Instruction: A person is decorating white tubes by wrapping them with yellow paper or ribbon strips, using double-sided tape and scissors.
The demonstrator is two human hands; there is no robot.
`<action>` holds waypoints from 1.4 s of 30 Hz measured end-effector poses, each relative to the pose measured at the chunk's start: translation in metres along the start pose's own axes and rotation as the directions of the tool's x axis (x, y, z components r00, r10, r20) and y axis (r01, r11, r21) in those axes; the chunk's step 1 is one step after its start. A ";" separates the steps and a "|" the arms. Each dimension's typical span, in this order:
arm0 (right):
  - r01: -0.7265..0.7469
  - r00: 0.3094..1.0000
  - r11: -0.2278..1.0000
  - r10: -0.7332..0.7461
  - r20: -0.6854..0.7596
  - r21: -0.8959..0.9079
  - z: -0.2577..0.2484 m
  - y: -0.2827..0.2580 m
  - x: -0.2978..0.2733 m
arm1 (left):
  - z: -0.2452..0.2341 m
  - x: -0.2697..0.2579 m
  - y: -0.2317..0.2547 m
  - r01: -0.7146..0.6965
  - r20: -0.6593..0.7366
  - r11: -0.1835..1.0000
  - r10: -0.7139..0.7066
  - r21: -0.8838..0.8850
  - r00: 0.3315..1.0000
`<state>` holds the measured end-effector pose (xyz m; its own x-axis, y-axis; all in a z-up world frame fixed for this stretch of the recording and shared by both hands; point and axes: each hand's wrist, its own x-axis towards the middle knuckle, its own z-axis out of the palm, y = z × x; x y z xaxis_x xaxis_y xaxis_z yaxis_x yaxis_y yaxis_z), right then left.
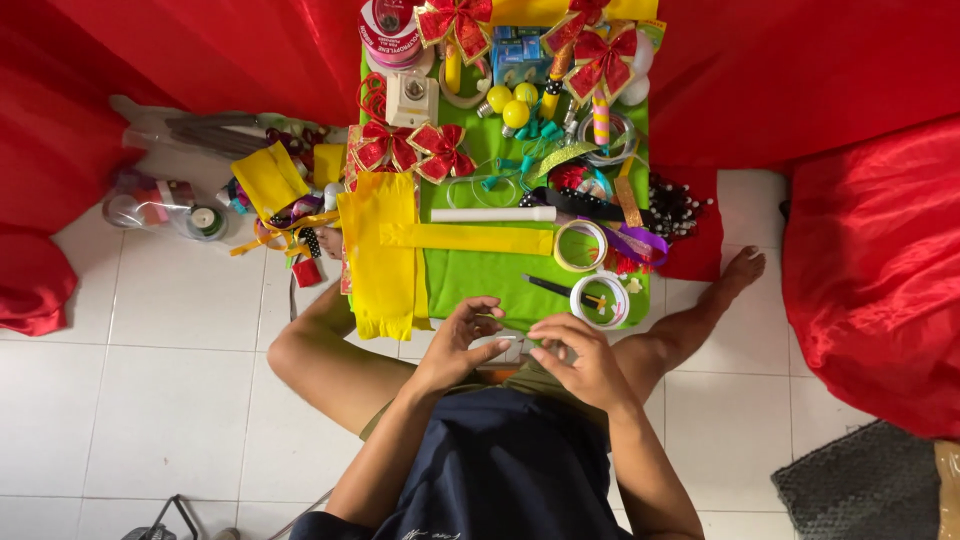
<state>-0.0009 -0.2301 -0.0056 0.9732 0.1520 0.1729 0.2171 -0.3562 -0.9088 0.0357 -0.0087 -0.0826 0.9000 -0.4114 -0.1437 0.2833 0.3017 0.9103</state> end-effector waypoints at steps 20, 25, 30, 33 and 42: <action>-0.145 0.989 0.963 0.138 0.049 0.227 0.022 0.022 0.006 | -0.008 -0.004 0.014 0.028 0.186 0.990 -0.053 0.137 0.981; -0.213 0.974 0.930 0.224 -0.003 0.298 0.018 0.054 0.000 | -0.031 0.029 0.031 -0.235 0.190 0.804 0.154 0.546 0.970; -0.276 0.954 0.913 0.298 -0.029 0.300 0.016 0.071 -0.008 | -0.076 0.082 0.021 -0.175 0.151 0.011 0.450 0.985 0.880; -0.295 0.948 0.907 0.317 -0.024 0.301 0.016 0.069 -0.008 | -0.090 0.098 0.025 -0.111 0.170 -0.162 0.412 0.980 0.895; -0.316 0.940 0.896 0.341 -0.028 0.312 0.014 0.069 -0.008 | -0.090 0.109 0.044 -0.042 0.067 -0.139 0.180 0.989 0.981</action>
<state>0.0052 -0.2431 -0.0753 0.9906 -0.0049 -0.1366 -0.1365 -0.0798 -0.9874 0.1754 0.0368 -0.0932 0.9121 -0.4070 0.0485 -0.4048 -0.8757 0.2632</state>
